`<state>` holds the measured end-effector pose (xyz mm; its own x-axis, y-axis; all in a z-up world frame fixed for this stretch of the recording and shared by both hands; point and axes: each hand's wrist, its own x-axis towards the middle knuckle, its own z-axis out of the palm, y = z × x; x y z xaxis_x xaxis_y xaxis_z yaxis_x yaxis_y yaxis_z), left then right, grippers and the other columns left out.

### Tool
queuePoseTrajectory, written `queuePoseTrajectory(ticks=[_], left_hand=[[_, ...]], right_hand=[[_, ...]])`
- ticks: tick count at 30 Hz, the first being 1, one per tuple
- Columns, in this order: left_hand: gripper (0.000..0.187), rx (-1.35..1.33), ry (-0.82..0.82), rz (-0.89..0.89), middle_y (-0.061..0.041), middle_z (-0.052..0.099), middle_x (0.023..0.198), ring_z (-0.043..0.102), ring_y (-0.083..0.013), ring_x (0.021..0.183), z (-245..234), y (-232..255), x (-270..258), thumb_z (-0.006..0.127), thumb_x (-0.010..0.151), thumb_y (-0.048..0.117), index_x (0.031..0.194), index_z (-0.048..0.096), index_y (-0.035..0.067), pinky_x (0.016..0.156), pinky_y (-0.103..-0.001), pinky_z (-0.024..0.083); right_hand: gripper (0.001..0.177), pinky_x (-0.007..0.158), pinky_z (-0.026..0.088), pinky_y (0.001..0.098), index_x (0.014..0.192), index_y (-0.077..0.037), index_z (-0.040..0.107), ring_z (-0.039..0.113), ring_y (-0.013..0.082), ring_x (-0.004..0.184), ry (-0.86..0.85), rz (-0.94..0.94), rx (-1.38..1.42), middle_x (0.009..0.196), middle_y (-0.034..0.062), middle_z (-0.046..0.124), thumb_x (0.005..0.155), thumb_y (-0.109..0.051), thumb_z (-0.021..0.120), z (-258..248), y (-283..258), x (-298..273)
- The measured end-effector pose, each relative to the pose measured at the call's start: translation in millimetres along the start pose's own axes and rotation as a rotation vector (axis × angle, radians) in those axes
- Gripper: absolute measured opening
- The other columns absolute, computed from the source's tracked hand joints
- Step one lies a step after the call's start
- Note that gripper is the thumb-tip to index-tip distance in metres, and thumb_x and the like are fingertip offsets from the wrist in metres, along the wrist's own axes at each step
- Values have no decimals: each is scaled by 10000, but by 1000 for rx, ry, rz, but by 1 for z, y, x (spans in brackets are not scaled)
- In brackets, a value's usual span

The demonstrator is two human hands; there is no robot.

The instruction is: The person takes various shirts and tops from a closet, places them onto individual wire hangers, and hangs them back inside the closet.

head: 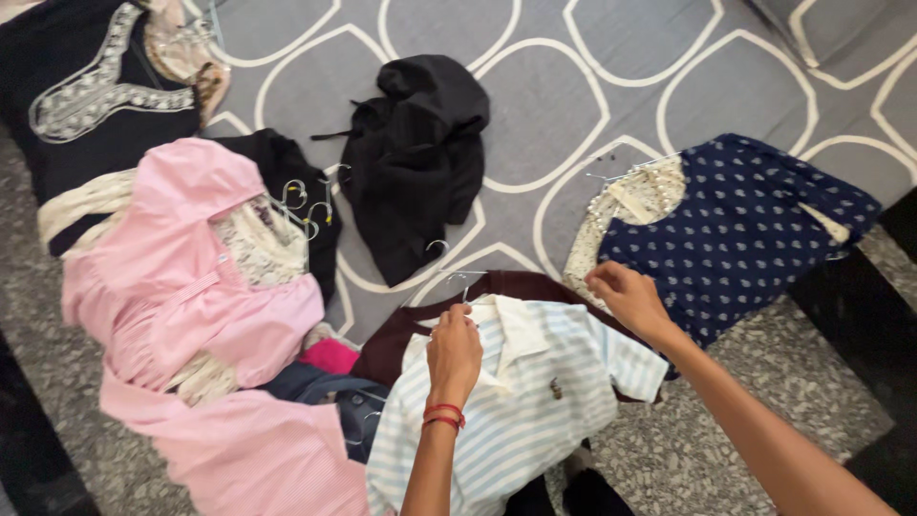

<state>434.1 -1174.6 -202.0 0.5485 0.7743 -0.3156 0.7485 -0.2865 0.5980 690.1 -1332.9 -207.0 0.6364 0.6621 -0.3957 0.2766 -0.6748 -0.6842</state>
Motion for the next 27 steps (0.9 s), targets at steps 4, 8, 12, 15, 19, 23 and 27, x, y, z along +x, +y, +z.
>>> queuePoseTrajectory(ticks=[4, 8, 12, 15, 19, 23, 27], left_hand=[[212, 11, -120, 11, -120, 697, 1168, 636, -359, 1097, 33, 38, 13, 538, 976, 161, 1133, 669, 104, 929, -496, 497], [212, 9, -191, -13, -90, 707, 1163, 583, -366, 1137, 71, 79, 27, 563, 953, 178, 1114, 688, 123, 945, -496, 481], [205, -48, -156, 18, -99, 708, 1161, 586, -378, 1131, 112, 115, 50, 574, 947, 169, 1102, 698, 121, 976, -480, 474], [208, -43, -70, 59, -119, 713, 1137, 603, -383, 1126, 145, 136, 81, 580, 921, 134, 1089, 699, 104, 1002, -480, 455], [253, -26, -16, 9, -161, 684, 1135, 596, -401, 1113, 185, 160, 139, 574, 910, 108, 1140, 678, 90, 1007, -482, 444], [302, -35, 86, -40, -184, 639, 1202, 578, -412, 1130, 215, 170, 176, 608, 887, 102, 1184, 643, 60, 999, -488, 447], [353, 23, 40, -77, -176, 594, 1222, 550, -413, 1130, 226, 177, 195, 664, 860, 127, 1207, 621, 76, 964, -501, 449]], right_hand=[[230, 845, 567, 306, 1115, -89, 737, 749, 144, 919, -12, 183, 43, 983, 52, 804, 959, -230, 644, -38, 42, -6], [221, 842, 576, 314, 1115, -87, 736, 737, 133, 944, -15, 247, 125, 1005, 36, 787, 984, -214, 613, -77, 68, -2], [209, 844, 586, 302, 1109, -73, 727, 737, 136, 926, -48, 263, 171, 996, 43, 779, 991, -195, 605, -106, 81, 28], [200, 809, 599, 297, 1101, -42, 726, 740, 140, 886, -69, 194, 229, 969, 66, 780, 992, -165, 611, -109, 94, 66], [191, 761, 606, 283, 1086, -43, 723, 760, 122, 841, -136, 112, 223, 927, 50, 789, 956, -135, 618, -100, 110, 118], [318, 800, 588, 282, 1237, -62, 594, 728, 153, 916, -213, 194, 307, 1063, 98, 753, 930, -134, 640, -70, 120, 168], [459, 839, 552, 307, 1326, -91, 425, 663, 176, 972, -288, 447, 659, 1152, 118, 650, 918, -121, 633, -30, 117, 204]])
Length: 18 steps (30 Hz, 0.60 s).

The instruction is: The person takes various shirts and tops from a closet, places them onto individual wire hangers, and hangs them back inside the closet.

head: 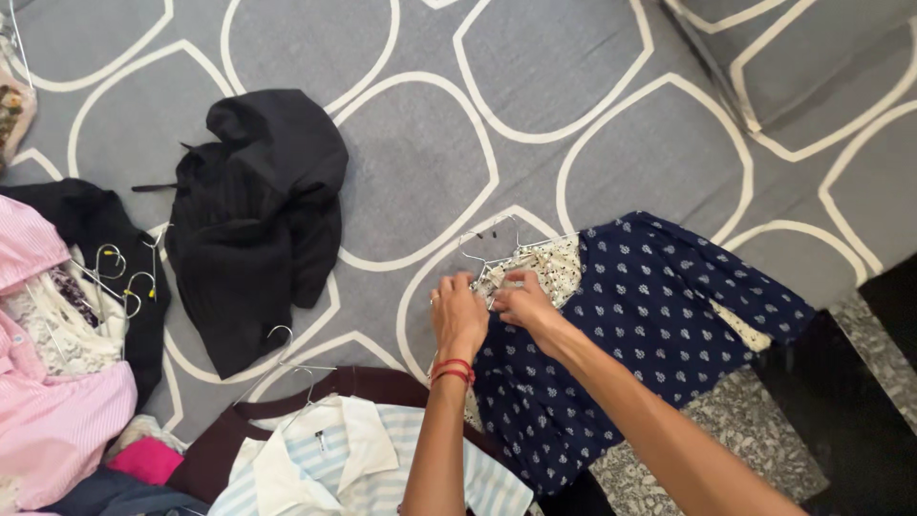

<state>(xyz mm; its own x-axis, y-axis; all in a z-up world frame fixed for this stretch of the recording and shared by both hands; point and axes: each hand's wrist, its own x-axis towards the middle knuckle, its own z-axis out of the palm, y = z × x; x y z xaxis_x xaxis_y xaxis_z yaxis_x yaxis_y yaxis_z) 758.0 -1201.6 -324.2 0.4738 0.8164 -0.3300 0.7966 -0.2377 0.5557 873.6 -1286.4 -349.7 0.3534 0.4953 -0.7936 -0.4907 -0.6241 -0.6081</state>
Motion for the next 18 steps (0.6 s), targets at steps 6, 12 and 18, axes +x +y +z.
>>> queuePoseTrajectory(ticks=[6, 12, 18], left_hand=[[269, 76, -128, -87, -172, 557, 1188, 543, -410, 1128, 5, 8, 5, 710, 832, 78, 1086, 626, 107, 925, -493, 494], [353, -103, -174, -71, -234, 519, 1203, 603, -503, 1031, 12, 7, 1, 605, 834, -9, 1160, 517, 91, 886, -547, 494], [186, -207, -180, 71, -183, 624, 1108, 627, -427, 1064, -2, 20, -19, 540, 952, 55, 1121, 584, 121, 907, -514, 501]], right_hand=[[205, 817, 556, 339, 1165, -96, 540, 622, 167, 889, -103, 16, 114, 983, 67, 623, 968, -112, 597, -6, -15, -12], [94, 854, 563, 327, 1074, -108, 617, 673, 134, 963, -127, -75, -24, 981, 27, 687, 991, -139, 585, -32, -43, -57], [138, 886, 590, 330, 1110, -90, 648, 683, 152, 967, -96, -198, -3, 1023, 54, 703, 986, -128, 600, -50, -50, -97]])
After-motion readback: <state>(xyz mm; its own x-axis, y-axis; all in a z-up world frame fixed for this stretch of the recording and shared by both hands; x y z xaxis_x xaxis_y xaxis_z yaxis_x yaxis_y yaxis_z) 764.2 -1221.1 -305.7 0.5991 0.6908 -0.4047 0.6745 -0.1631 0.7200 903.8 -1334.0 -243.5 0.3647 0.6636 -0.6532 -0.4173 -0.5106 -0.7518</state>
